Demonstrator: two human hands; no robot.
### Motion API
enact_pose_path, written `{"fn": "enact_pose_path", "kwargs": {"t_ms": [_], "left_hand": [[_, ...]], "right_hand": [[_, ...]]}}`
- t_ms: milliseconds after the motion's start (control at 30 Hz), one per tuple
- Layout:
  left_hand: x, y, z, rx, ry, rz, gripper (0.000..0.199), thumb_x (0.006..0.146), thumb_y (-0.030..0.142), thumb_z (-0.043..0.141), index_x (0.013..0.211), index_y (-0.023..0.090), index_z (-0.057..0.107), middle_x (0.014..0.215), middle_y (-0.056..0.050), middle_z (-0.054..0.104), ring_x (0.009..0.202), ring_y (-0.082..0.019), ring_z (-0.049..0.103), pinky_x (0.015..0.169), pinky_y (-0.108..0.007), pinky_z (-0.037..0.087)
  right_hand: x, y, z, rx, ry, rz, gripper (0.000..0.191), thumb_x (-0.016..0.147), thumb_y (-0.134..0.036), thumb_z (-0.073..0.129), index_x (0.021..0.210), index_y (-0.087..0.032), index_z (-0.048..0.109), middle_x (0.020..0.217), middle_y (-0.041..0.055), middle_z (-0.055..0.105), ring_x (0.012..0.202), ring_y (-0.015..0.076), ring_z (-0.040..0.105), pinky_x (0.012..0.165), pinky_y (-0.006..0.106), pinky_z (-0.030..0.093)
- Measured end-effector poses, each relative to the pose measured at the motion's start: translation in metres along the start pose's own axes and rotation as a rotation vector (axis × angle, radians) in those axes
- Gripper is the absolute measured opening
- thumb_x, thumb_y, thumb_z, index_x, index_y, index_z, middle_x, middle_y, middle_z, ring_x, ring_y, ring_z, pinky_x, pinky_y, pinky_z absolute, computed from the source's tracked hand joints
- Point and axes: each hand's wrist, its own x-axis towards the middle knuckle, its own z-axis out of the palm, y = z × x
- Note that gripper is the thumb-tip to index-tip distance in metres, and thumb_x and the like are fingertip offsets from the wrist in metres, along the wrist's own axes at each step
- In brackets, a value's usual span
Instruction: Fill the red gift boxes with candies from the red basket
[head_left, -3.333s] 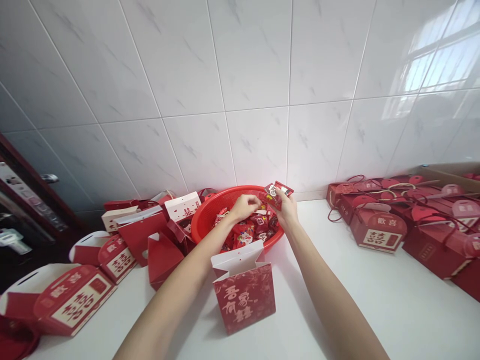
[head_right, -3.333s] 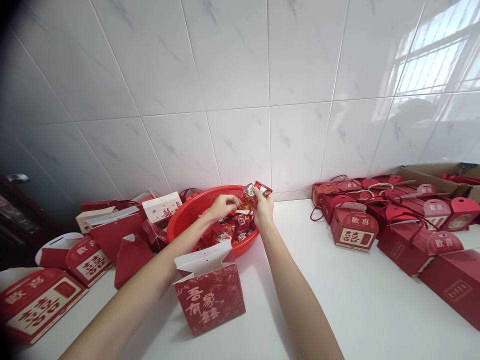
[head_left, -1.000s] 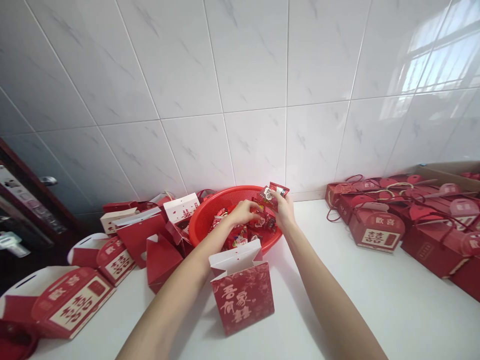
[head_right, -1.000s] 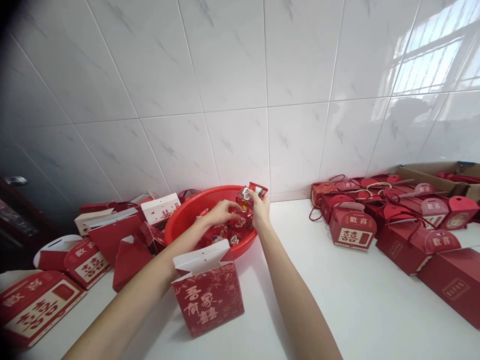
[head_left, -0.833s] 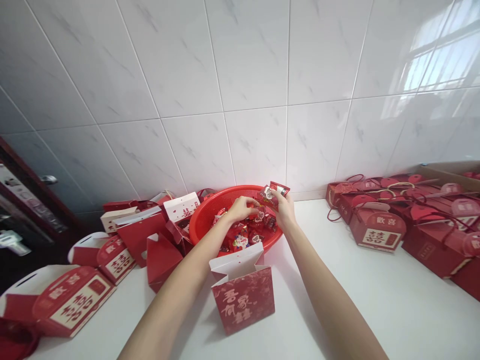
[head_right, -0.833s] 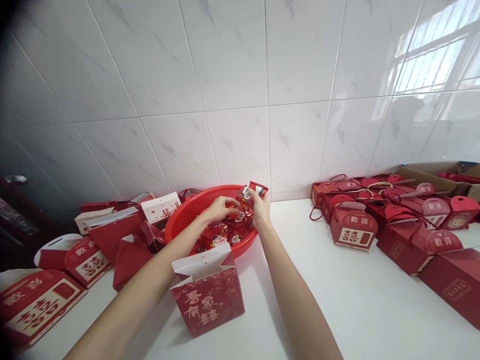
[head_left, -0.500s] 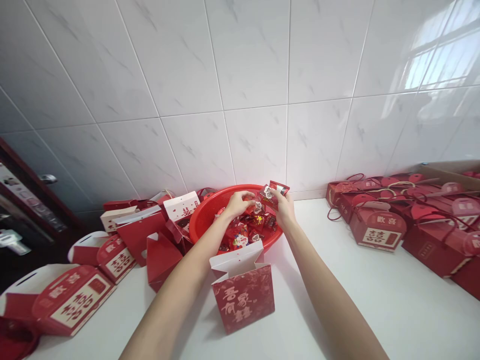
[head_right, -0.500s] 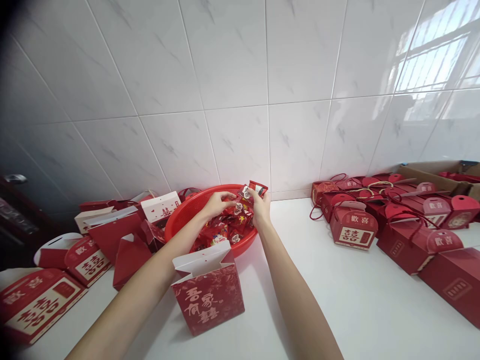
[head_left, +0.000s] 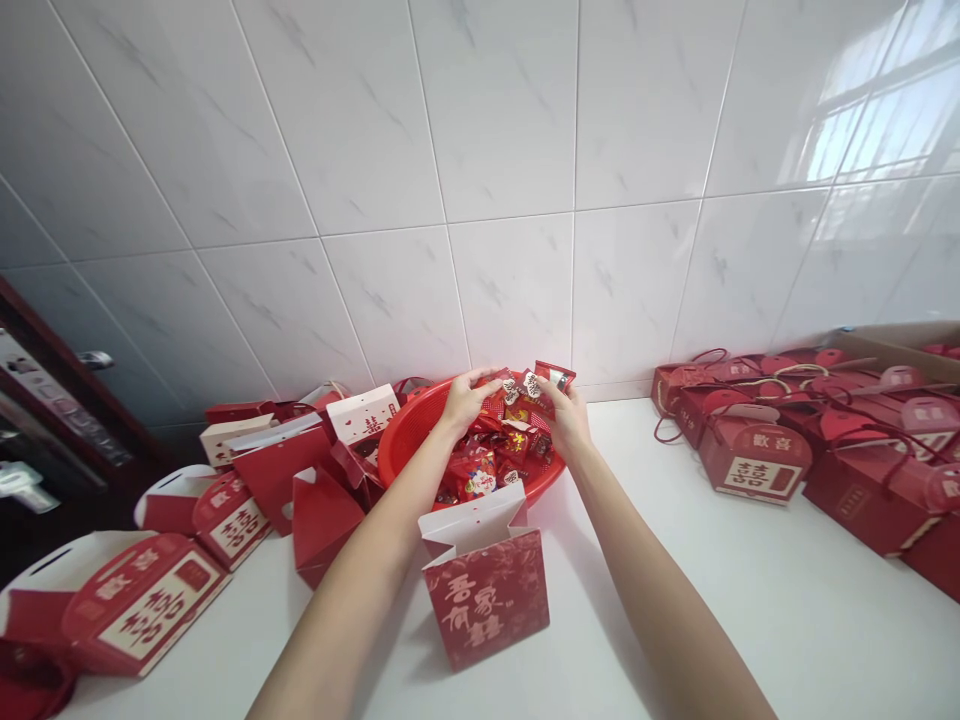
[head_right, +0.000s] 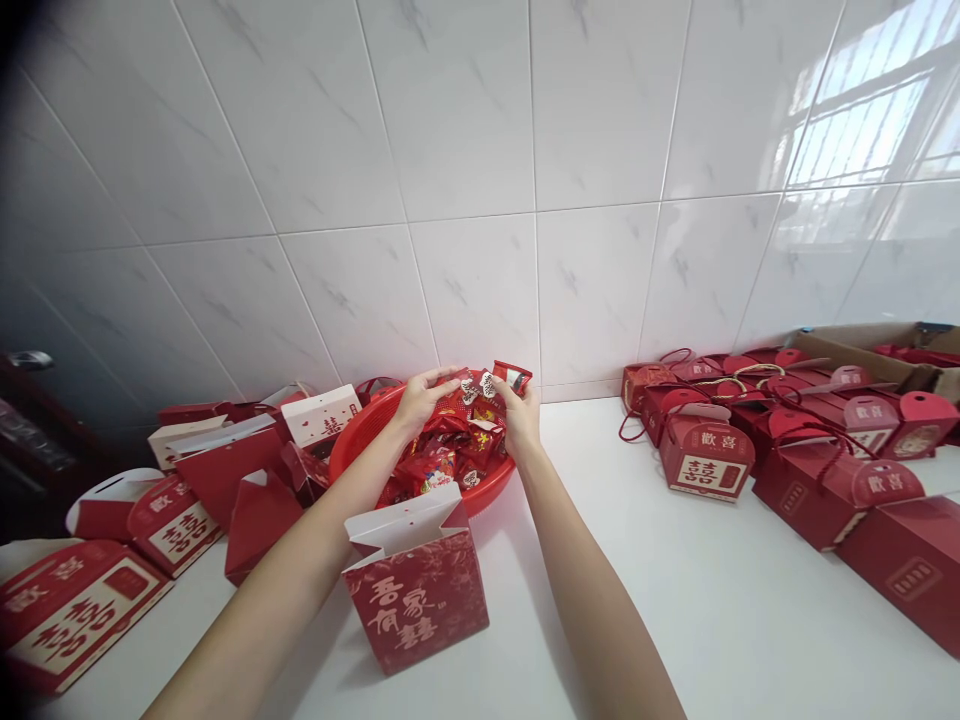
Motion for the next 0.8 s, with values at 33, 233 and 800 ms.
{"fn": "enact_pose_path", "kwargs": {"t_ms": [33, 233, 800], "left_hand": [[0.0000, 0.0007, 0.0002, -0.006, 0.007, 0.001, 0.050, 0.054, 0.040, 0.087, 0.096, 0.015, 0.076, 0.108, -0.010, 0.077, 0.107, -0.028, 0.068, 0.100, -0.043, 0.049], [-0.0004, 0.0032, 0.0009, -0.014, 0.020, -0.010, 0.049, 0.054, 0.039, 0.085, 0.097, 0.016, 0.075, 0.110, -0.009, 0.076, 0.105, -0.027, 0.068, 0.098, -0.041, 0.049], [-0.0035, 0.0042, 0.0072, 0.107, -0.002, 0.049, 0.041, 0.060, 0.055, 0.081, 0.075, 0.017, 0.075, 0.082, -0.005, 0.076, 0.091, -0.024, 0.066, 0.090, -0.037, 0.050]], "right_hand": [[0.0004, 0.0003, -0.0001, 0.004, 0.006, -0.005, 0.024, 0.061, -0.024, 0.079, 0.080, -0.019, 0.065, 0.077, 0.0016, 0.074, 0.075, 0.0184, 0.070, 0.061, 0.026, 0.056], [0.0012, 0.0009, -0.0010, 0.007, 0.007, -0.003, 0.027, 0.060, -0.023, 0.081, 0.081, -0.020, 0.065, 0.077, 0.0011, 0.074, 0.075, 0.0186, 0.070, 0.060, 0.026, 0.055], [-0.0020, 0.0020, -0.0040, -0.107, -0.235, 0.025, 0.033, 0.056, -0.026, 0.085, 0.083, -0.018, 0.068, 0.075, 0.0008, 0.074, 0.066, 0.0157, 0.069, 0.064, 0.027, 0.057]]}}
